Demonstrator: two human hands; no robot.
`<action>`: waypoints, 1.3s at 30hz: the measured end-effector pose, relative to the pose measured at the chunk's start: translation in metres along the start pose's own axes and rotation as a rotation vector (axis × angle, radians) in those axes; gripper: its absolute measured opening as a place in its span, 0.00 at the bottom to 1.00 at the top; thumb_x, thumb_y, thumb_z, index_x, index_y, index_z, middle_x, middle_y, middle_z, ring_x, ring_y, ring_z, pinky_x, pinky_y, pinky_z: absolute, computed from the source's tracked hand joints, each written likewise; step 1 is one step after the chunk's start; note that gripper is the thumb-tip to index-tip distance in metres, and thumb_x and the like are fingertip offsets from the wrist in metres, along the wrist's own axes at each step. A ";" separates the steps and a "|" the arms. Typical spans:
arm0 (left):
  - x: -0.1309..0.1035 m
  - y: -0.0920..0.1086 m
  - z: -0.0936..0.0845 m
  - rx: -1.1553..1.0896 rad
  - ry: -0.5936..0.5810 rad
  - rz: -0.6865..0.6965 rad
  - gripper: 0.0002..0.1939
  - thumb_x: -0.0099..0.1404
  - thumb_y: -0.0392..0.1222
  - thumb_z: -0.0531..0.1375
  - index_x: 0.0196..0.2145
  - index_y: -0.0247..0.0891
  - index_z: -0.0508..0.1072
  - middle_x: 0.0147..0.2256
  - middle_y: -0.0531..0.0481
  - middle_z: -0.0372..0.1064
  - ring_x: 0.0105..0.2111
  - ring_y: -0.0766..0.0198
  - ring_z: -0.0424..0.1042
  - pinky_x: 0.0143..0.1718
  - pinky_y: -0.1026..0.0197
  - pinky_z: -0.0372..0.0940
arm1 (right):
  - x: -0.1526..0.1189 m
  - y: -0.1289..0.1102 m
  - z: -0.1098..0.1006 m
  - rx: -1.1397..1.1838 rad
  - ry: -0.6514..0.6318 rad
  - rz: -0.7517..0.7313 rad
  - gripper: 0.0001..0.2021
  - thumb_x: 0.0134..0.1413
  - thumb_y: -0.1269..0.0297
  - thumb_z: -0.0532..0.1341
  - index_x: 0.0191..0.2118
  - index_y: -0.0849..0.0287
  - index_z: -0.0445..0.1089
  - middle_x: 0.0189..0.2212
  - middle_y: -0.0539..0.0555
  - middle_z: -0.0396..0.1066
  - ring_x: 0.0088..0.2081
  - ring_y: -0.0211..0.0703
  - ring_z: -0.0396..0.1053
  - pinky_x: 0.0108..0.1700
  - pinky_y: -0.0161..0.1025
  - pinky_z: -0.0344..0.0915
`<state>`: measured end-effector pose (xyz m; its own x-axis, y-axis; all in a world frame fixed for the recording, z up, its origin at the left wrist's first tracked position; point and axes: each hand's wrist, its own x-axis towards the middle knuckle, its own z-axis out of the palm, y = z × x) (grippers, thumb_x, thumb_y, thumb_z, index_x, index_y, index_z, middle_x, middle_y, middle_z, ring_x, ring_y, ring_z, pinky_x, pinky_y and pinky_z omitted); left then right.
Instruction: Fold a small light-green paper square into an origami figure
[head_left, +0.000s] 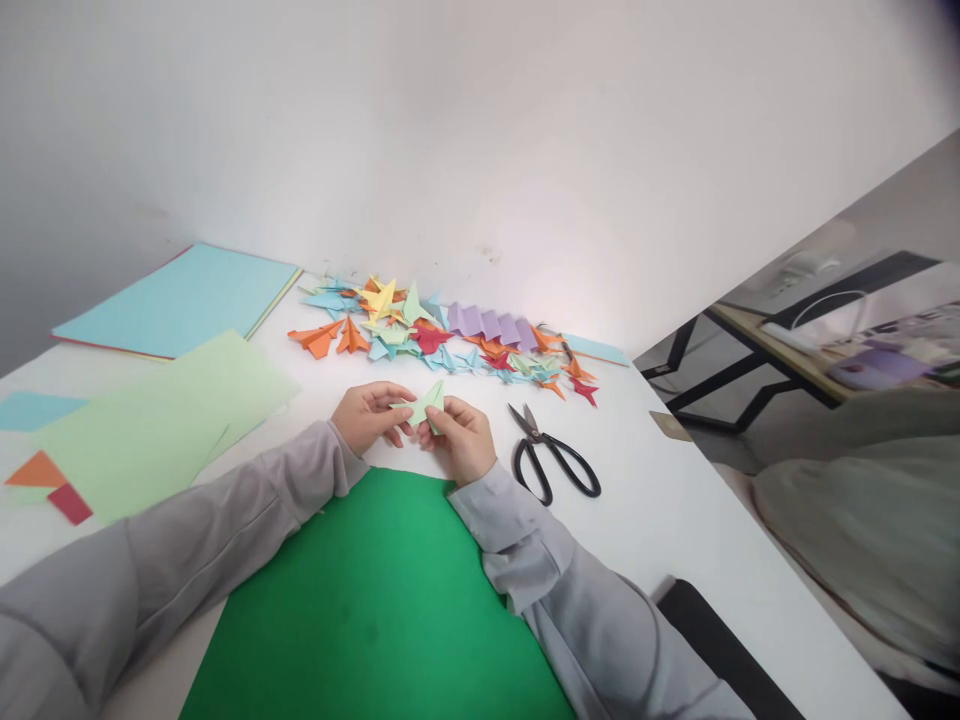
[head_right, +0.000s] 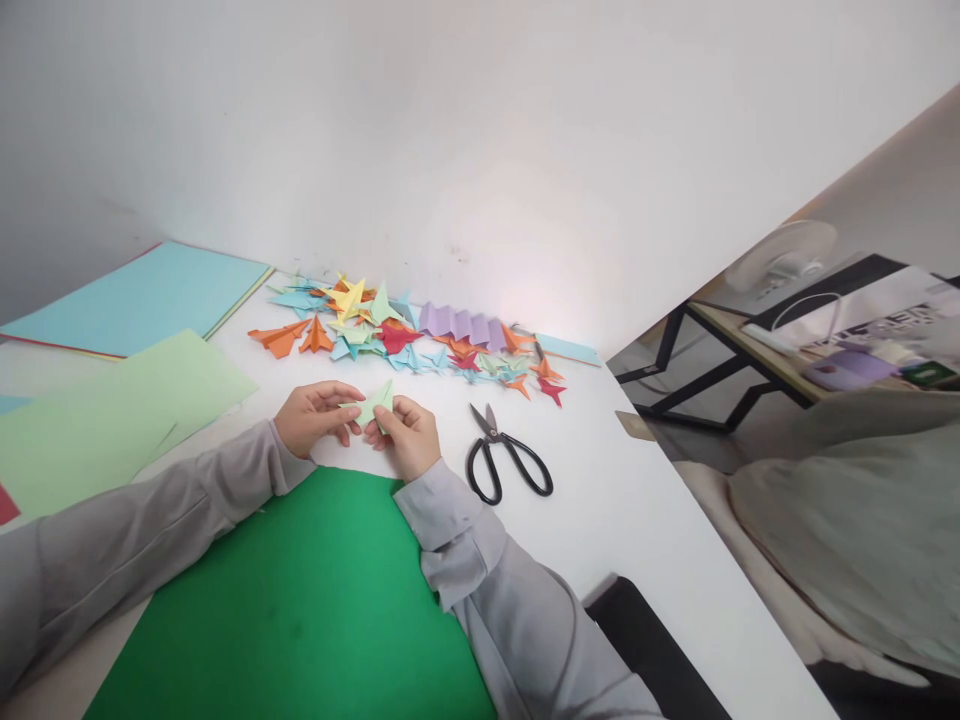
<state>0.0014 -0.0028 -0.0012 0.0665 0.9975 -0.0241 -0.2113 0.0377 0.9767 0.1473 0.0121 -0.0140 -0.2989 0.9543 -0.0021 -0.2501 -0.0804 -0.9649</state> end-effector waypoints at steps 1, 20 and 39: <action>0.000 -0.001 0.000 0.011 -0.006 0.009 0.17 0.42 0.40 0.66 0.31 0.29 0.69 0.19 0.52 0.67 0.19 0.65 0.69 0.14 0.65 0.66 | 0.000 0.000 0.000 0.000 0.003 -0.002 0.10 0.39 0.60 0.64 0.23 0.61 0.68 0.15 0.48 0.69 0.15 0.33 0.63 0.16 0.29 0.58; -0.001 -0.003 -0.001 0.109 -0.028 -0.017 0.19 0.46 0.43 0.63 0.35 0.28 0.73 0.12 0.53 0.65 0.11 0.69 0.64 0.13 0.67 0.62 | 0.000 -0.001 0.000 0.005 0.046 0.009 0.08 0.38 0.62 0.65 0.23 0.62 0.68 0.13 0.48 0.68 0.13 0.32 0.62 0.15 0.29 0.56; -0.001 0.000 0.001 0.114 0.019 -0.036 0.15 0.44 0.46 0.65 0.23 0.31 0.70 0.11 0.53 0.65 0.11 0.70 0.63 0.12 0.67 0.60 | 0.001 0.001 0.000 -0.087 0.005 -0.052 0.11 0.38 0.59 0.66 0.22 0.62 0.68 0.15 0.49 0.69 0.15 0.32 0.63 0.16 0.29 0.59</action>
<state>0.0022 -0.0040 -0.0010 0.0533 0.9966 -0.0630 -0.0964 0.0679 0.9930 0.1465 0.0125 -0.0151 -0.2829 0.9580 0.0476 -0.1845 -0.0057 -0.9828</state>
